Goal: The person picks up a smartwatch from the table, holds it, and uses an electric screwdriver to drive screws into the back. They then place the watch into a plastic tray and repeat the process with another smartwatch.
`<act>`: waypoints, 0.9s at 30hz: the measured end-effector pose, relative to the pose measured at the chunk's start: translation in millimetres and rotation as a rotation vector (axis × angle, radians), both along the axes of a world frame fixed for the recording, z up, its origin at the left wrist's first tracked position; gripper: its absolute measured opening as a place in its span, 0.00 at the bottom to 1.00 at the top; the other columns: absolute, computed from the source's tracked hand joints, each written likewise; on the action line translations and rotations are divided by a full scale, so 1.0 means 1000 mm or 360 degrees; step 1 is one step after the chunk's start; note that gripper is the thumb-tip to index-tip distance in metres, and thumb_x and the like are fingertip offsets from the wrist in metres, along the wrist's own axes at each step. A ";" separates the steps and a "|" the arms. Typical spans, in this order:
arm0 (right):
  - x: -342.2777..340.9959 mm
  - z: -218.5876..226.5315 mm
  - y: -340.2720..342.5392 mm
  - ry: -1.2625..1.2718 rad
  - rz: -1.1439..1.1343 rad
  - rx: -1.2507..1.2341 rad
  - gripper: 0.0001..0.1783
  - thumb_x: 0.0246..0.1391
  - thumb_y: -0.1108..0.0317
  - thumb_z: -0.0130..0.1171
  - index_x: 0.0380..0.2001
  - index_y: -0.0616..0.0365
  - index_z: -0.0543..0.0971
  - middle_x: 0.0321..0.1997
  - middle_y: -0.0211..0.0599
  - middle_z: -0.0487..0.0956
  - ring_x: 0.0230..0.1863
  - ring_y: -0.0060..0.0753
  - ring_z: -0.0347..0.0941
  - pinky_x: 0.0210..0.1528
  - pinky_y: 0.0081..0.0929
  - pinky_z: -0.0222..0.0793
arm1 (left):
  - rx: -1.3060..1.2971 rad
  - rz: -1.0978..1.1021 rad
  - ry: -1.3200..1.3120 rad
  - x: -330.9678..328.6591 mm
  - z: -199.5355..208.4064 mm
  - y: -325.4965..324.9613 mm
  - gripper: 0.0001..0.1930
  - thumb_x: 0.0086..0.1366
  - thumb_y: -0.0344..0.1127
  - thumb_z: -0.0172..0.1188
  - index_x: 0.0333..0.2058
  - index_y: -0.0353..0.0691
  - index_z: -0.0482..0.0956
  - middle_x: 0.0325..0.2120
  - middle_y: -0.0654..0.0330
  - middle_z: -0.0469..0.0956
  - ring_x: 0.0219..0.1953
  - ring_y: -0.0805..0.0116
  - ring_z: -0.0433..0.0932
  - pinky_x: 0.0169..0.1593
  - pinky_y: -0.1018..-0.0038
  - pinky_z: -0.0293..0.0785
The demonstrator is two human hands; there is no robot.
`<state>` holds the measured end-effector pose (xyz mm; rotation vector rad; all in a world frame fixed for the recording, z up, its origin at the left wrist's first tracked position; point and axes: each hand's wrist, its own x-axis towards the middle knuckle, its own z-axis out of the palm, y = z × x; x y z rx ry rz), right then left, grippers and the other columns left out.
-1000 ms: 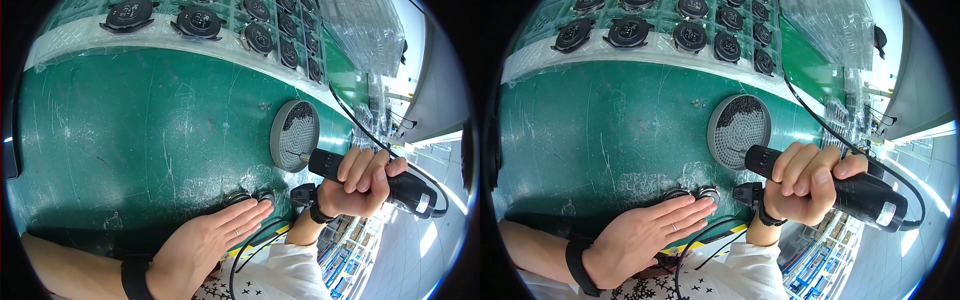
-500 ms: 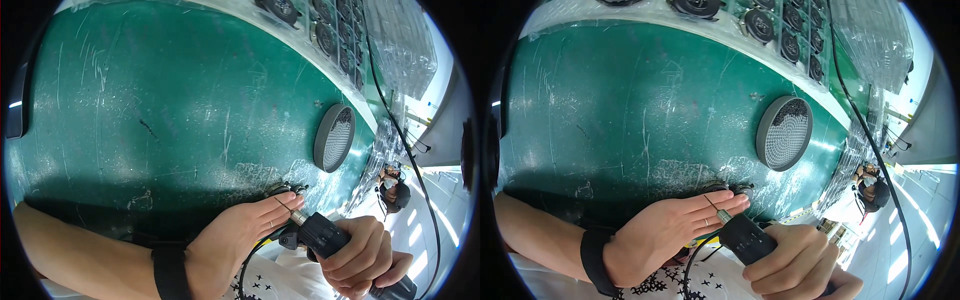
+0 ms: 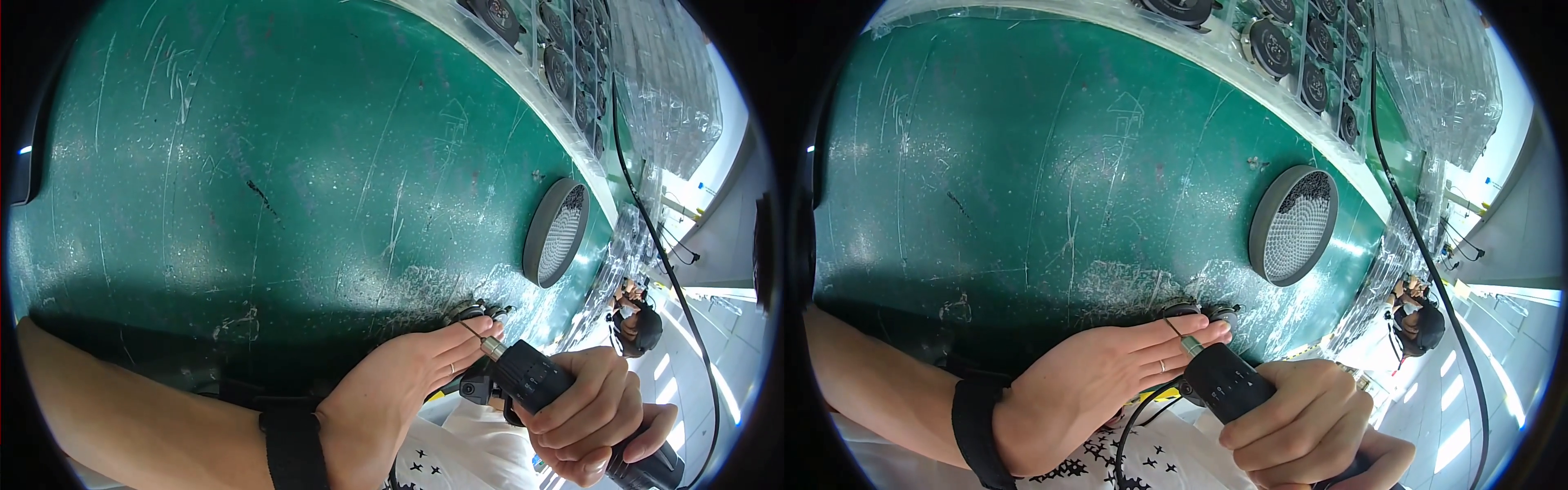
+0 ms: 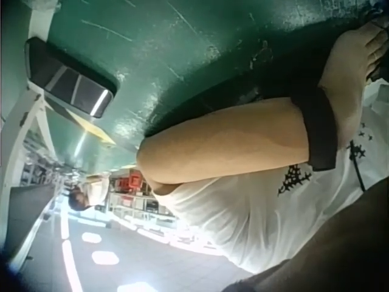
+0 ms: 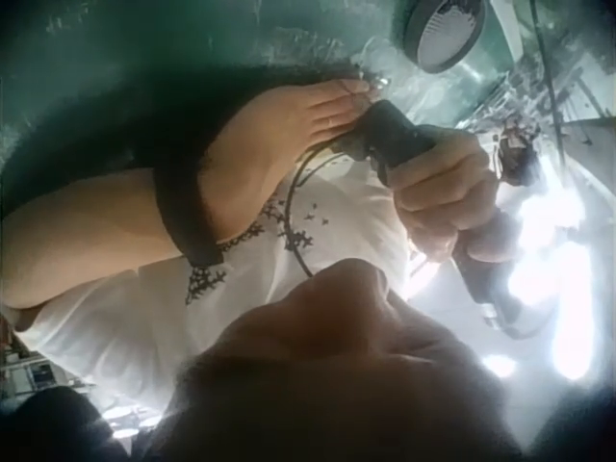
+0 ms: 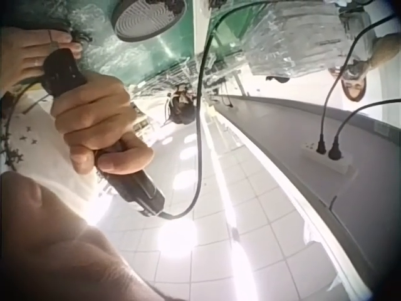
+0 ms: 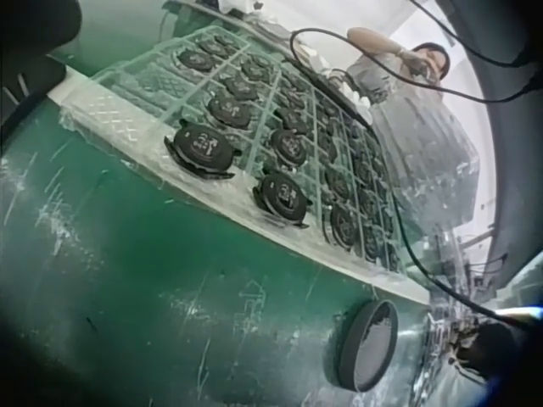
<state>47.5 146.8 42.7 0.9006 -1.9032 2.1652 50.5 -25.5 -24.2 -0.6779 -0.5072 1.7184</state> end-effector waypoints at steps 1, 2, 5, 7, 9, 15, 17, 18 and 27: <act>-0.001 -0.002 -0.001 -0.0003 0.0000 0.0000 0.15 0.52 0.76 0.57 0.44 0.54 0.71 0.19 0.26 0.73 0.11 0.23 0.67 0.18 0.25 0.75 | 0.0000 0.0000 -0.0003 0.000 0.001 0.000 0.27 0.75 0.36 0.28 0.69 0.32 0.46 0.72 0.63 0.47 0.73 0.75 0.47 0.77 0.72 0.39; -0.001 -0.006 -0.004 0.0088 -0.0039 -0.0075 0.15 0.53 0.77 0.57 0.43 0.54 0.68 0.18 0.28 0.73 0.11 0.24 0.68 0.15 0.25 0.74 | 0.0001 -0.0004 -0.0031 -0.001 0.001 0.001 0.27 0.75 0.37 0.28 0.69 0.32 0.46 0.73 0.63 0.47 0.73 0.75 0.46 0.77 0.72 0.39; -0.001 -0.016 -0.007 0.0267 -0.0116 -0.0222 0.15 0.55 0.80 0.57 0.40 0.56 0.63 0.15 0.32 0.73 0.12 0.26 0.70 0.11 0.25 0.72 | 0.0010 -0.0017 -0.0113 -0.001 0.000 0.002 0.28 0.75 0.37 0.28 0.70 0.33 0.46 0.73 0.63 0.47 0.74 0.75 0.45 0.77 0.72 0.38; 0.002 -0.018 -0.003 0.0269 -0.0106 -0.0215 0.15 0.56 0.78 0.57 0.41 0.56 0.63 0.16 0.33 0.73 0.12 0.28 0.70 0.11 0.25 0.72 | 0.0021 -0.0027 -0.0166 -0.001 -0.003 0.002 0.28 0.74 0.37 0.28 0.70 0.34 0.46 0.73 0.63 0.46 0.74 0.74 0.45 0.77 0.71 0.37; 0.000 -0.015 -0.005 0.0273 -0.0093 -0.0219 0.15 0.57 0.78 0.57 0.42 0.55 0.62 0.16 0.33 0.73 0.12 0.28 0.70 0.11 0.25 0.72 | 0.0022 -0.0027 -0.0213 -0.003 0.000 0.001 0.28 0.74 0.37 0.29 0.70 0.34 0.46 0.73 0.63 0.46 0.74 0.74 0.44 0.77 0.71 0.36; -0.012 -0.005 -0.006 0.0272 -0.0319 -0.0494 0.13 0.48 0.81 0.56 0.33 0.58 0.64 0.12 0.26 0.68 0.07 0.19 0.66 0.10 0.15 0.70 | -0.0133 0.0083 0.0372 0.004 -0.004 -0.003 0.31 0.73 0.43 0.34 0.70 0.35 0.47 0.73 0.59 0.46 0.75 0.70 0.43 0.77 0.69 0.35; -0.015 0.009 0.000 0.0329 -0.0323 -0.0530 0.13 0.48 0.81 0.55 0.33 0.58 0.64 0.11 0.26 0.68 0.07 0.19 0.65 0.10 0.15 0.70 | -0.0189 0.0127 0.0786 0.007 0.003 -0.002 0.32 0.73 0.45 0.37 0.70 0.36 0.47 0.73 0.57 0.46 0.75 0.67 0.43 0.77 0.68 0.35; -0.013 0.007 0.012 0.0282 -0.0402 -0.0446 0.13 0.49 0.81 0.54 0.34 0.58 0.63 0.11 0.26 0.67 0.07 0.19 0.64 0.09 0.16 0.69 | -0.0185 0.0073 0.1402 0.003 -0.005 0.008 0.35 0.71 0.47 0.40 0.70 0.35 0.47 0.73 0.56 0.46 0.75 0.66 0.42 0.77 0.67 0.35; -0.022 0.001 0.065 -0.0080 -0.0910 -0.0918 0.10 0.56 0.78 0.47 0.40 0.55 0.64 0.14 0.22 0.60 0.09 0.16 0.51 0.12 0.20 0.54 | -0.0147 -0.0464 0.5317 -0.035 0.034 0.009 0.48 0.61 0.57 0.58 0.70 0.35 0.48 0.72 0.46 0.44 0.75 0.58 0.40 0.76 0.61 0.34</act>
